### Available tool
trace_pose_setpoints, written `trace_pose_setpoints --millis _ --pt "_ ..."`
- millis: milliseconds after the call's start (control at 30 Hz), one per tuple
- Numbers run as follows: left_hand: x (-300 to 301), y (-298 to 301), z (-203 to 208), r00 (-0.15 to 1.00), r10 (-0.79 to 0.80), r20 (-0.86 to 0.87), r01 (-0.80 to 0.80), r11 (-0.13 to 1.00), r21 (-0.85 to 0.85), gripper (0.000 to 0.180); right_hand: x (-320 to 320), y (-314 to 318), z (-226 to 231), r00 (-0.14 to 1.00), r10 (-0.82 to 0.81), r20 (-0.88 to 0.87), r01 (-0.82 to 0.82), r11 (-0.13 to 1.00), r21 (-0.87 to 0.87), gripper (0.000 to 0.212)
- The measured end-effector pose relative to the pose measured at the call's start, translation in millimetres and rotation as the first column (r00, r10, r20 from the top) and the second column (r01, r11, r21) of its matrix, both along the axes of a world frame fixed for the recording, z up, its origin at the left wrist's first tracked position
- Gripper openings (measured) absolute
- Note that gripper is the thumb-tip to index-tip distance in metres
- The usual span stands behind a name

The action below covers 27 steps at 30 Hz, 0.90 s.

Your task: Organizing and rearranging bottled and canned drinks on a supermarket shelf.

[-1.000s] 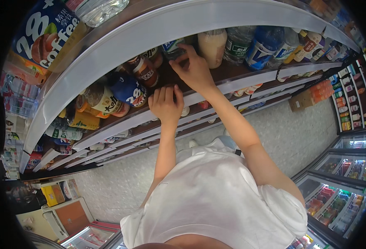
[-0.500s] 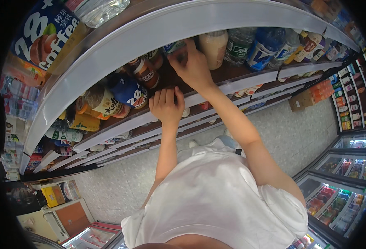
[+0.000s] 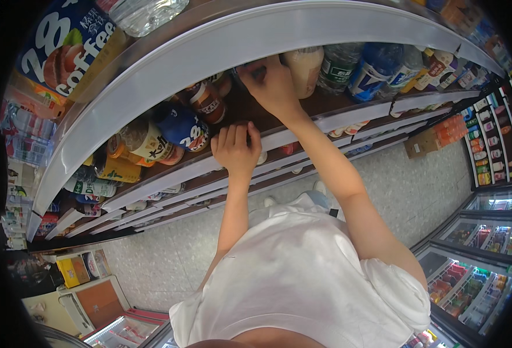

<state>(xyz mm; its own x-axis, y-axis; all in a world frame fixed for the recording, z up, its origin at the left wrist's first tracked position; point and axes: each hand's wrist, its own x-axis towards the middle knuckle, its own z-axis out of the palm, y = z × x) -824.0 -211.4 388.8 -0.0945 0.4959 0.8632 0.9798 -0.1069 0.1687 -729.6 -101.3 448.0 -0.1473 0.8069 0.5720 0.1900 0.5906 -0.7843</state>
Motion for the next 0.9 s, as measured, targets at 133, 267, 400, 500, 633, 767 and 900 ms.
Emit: trace_pose_setpoints --millis 133,267,400,500,633,767,900 --pt "0.4 0.5 0.3 1.0 -0.018 0.015 0.018 1.0 0.011 0.016 -5.8 3.8 1.5 0.998 0.027 -0.064 -0.023 0.998 0.061 0.014" --pt "1.4 0.5 1.4 0.999 -0.025 0.021 0.024 1.0 0.015 0.014 -4.5 7.3 4.8 0.999 -0.031 0.014 0.031 1.0 -0.002 0.028" --pt "-0.2 -0.9 0.0 1.0 -0.013 0.017 0.013 1.0 0.004 0.014 -4.0 -2.7 17.4 0.997 0.01 0.078 -0.008 1.0 -0.029 0.012" --pt "-0.7 0.0 -1.5 0.999 -0.032 0.027 0.031 0.999 0.027 0.014 -1.8 -15.3 31.3 0.988 0.051 0.144 -0.034 0.992 -0.122 0.014" --pt "0.4 0.2 0.5 0.999 -0.033 0.017 0.033 0.999 0.025 0.014 -8.5 -12.2 20.5 1.0 -0.009 0.021 0.008 0.998 0.059 0.031" --pt "-0.1 0.9 1.2 0.999 -0.039 0.015 0.039 0.999 0.031 0.015 -8.2 -10.0 16.7 0.989 -0.116 0.092 0.104 0.986 0.128 0.029" --pt "-0.6 -0.4 2.0 0.999 -0.037 0.016 0.036 0.999 0.034 0.014 -4.8 -3.9 19.2 0.968 -0.088 0.234 0.065 0.993 0.103 0.025"
